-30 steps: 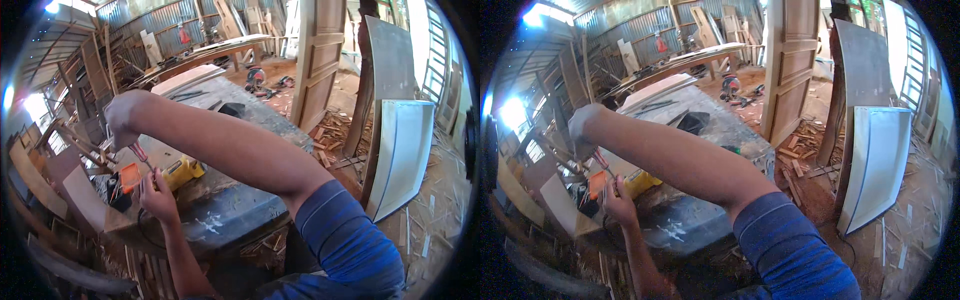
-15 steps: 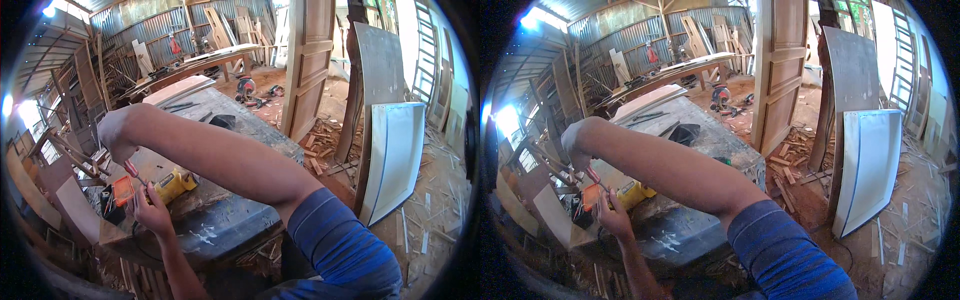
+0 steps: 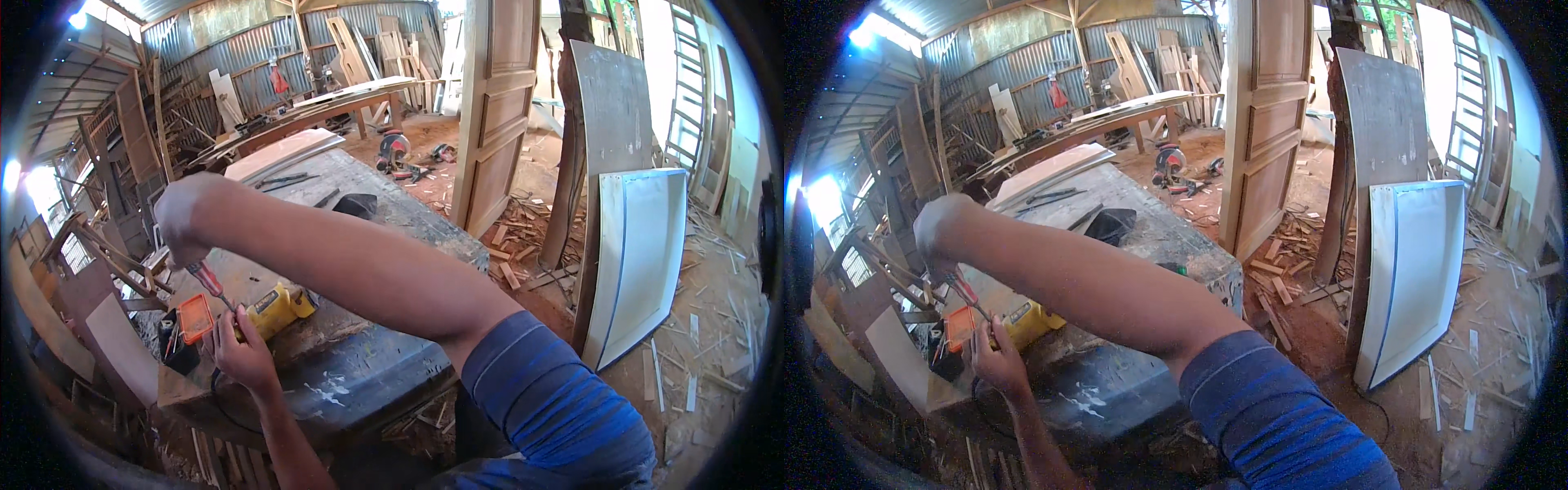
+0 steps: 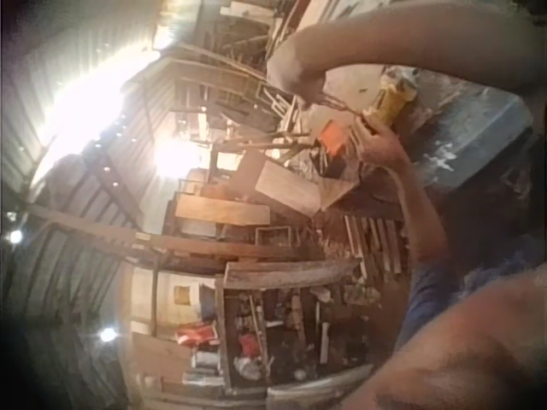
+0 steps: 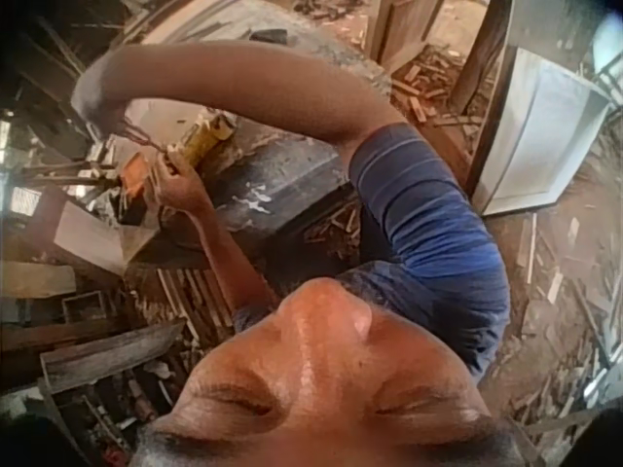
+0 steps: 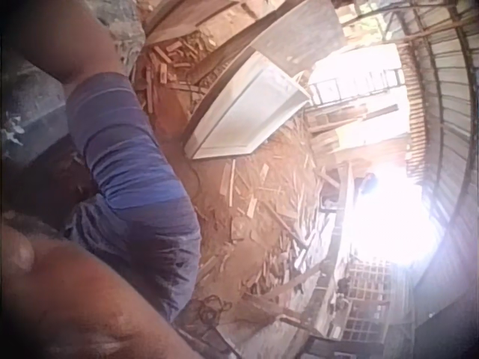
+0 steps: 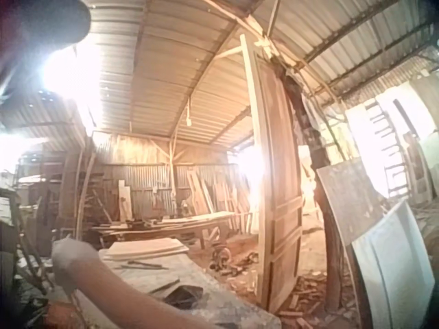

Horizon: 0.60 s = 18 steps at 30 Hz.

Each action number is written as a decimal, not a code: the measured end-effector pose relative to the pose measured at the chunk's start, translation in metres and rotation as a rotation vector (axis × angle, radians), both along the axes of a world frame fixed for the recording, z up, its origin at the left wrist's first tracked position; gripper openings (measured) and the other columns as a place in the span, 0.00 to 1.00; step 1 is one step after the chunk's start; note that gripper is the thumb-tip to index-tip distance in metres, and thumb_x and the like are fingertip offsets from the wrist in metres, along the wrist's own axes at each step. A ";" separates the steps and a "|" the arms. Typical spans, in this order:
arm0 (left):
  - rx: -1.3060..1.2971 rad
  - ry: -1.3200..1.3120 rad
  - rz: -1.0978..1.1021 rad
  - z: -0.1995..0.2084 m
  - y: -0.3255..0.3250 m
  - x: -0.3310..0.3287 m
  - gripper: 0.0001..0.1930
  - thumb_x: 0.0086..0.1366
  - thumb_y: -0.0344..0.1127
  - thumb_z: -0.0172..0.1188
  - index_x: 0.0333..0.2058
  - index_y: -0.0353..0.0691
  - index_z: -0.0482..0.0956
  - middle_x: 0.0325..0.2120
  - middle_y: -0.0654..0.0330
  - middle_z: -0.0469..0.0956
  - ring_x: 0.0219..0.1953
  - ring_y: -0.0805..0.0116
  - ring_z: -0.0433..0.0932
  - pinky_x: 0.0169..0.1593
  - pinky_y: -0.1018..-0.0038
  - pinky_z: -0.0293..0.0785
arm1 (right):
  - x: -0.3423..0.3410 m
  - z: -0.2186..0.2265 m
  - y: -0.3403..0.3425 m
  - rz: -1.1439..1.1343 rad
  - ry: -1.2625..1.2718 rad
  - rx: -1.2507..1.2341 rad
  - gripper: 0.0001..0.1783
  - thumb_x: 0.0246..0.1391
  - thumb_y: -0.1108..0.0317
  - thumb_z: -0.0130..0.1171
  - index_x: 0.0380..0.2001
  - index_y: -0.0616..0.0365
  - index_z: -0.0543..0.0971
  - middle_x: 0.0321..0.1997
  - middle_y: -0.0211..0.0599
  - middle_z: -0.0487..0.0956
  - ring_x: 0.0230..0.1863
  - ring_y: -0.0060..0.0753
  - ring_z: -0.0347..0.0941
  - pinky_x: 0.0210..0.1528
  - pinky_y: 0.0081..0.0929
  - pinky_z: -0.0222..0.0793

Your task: The person assembles an angle grinder by placing internal components into the tool body, tightening screws using a screwdriver, and attaching the gear head assembly by hand.

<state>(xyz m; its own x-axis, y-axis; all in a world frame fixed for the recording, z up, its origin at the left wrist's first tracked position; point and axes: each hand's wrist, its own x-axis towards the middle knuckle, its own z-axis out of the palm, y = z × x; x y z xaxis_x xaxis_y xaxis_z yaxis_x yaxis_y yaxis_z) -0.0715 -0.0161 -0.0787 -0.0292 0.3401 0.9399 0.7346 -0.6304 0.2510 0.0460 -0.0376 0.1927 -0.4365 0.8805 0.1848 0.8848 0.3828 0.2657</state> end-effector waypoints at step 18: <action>0.060 -0.039 0.006 0.006 -0.003 -0.003 0.07 0.72 0.39 0.68 0.39 0.42 0.87 0.35 0.57 0.86 0.39 0.50 0.81 0.49 0.55 0.72 | -0.002 -0.011 -0.011 0.065 0.223 -0.041 0.28 0.69 0.48 0.67 0.35 0.69 0.87 0.26 0.45 0.87 0.25 0.41 0.87 0.33 0.37 0.85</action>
